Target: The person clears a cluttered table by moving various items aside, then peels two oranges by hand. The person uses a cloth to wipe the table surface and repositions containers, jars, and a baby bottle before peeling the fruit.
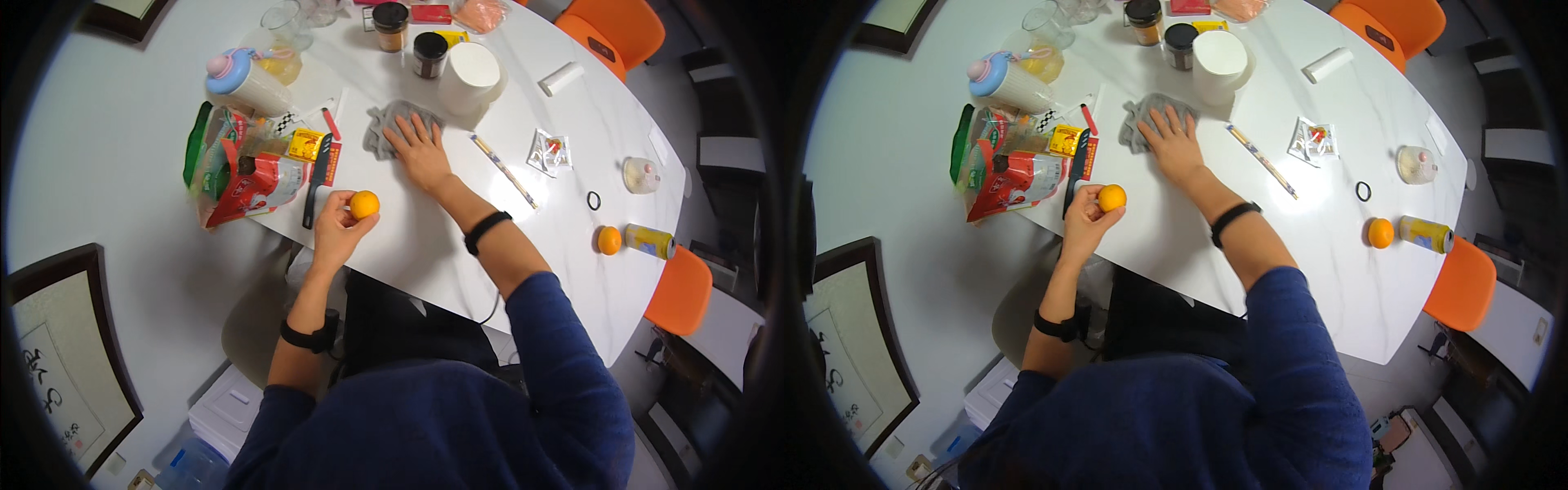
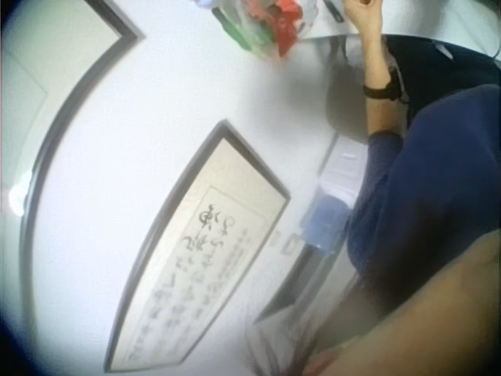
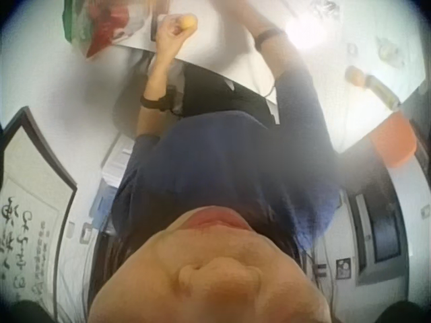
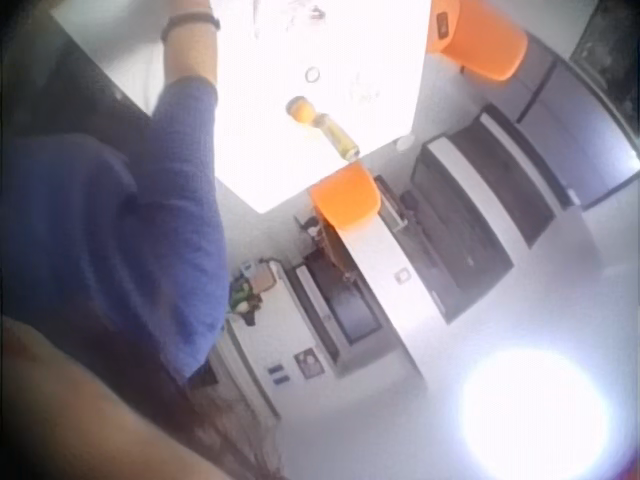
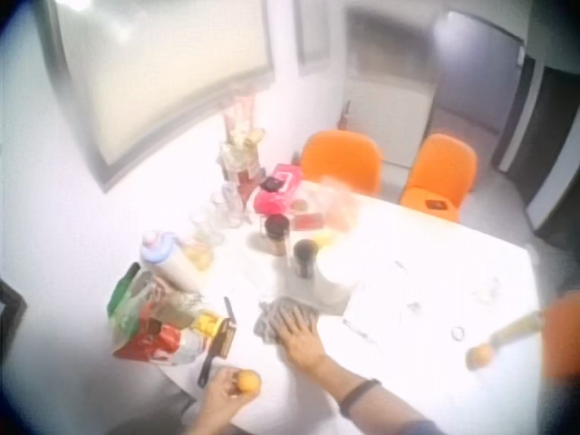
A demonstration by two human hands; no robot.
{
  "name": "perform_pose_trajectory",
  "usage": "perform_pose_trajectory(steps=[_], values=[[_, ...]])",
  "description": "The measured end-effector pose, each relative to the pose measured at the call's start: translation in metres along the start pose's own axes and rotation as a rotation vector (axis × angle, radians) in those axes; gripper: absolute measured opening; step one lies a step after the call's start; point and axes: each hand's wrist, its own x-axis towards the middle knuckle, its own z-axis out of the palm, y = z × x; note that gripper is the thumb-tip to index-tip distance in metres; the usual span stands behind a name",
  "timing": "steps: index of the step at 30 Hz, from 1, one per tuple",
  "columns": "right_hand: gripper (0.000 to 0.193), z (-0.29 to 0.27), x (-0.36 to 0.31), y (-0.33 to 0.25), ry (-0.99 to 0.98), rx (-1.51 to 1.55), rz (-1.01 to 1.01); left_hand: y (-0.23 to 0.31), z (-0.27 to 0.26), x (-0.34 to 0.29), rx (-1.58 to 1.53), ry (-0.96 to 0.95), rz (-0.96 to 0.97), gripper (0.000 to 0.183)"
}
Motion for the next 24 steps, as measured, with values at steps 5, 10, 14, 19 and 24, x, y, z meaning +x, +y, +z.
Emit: perform_pose_trajectory(steps=[5, 10, 14, 19, 24], values=[[0.06, -0.025, -0.129, 0.053, -0.028, -0.007, 0.013, 0.022, 0.011, 0.007, -0.104, -0.054, 0.035, 0.036], [0.061, -0.068, -0.24, 0.076, -0.208, 0.009, 0.174, 0.058, 0.044, 0.002, -0.216, -0.126, 0.191, 0.041], [0.048, -0.1, -0.255, 0.057, -0.008, 0.198, 0.338, 0.093, 0.06, -0.024, 0.096, -0.138, 0.448, 0.047], [0.027, -0.163, -0.203, 0.002, 0.301, 1.018, 0.52, 0.134, 0.08, -0.052, 0.3, -0.079, 0.626, 0.053], [0.025, -0.22, -0.177, -0.044, 0.327, 1.192, 0.34, 0.157, 0.091, -0.068, 0.396, -0.054, 0.761, 0.054]])
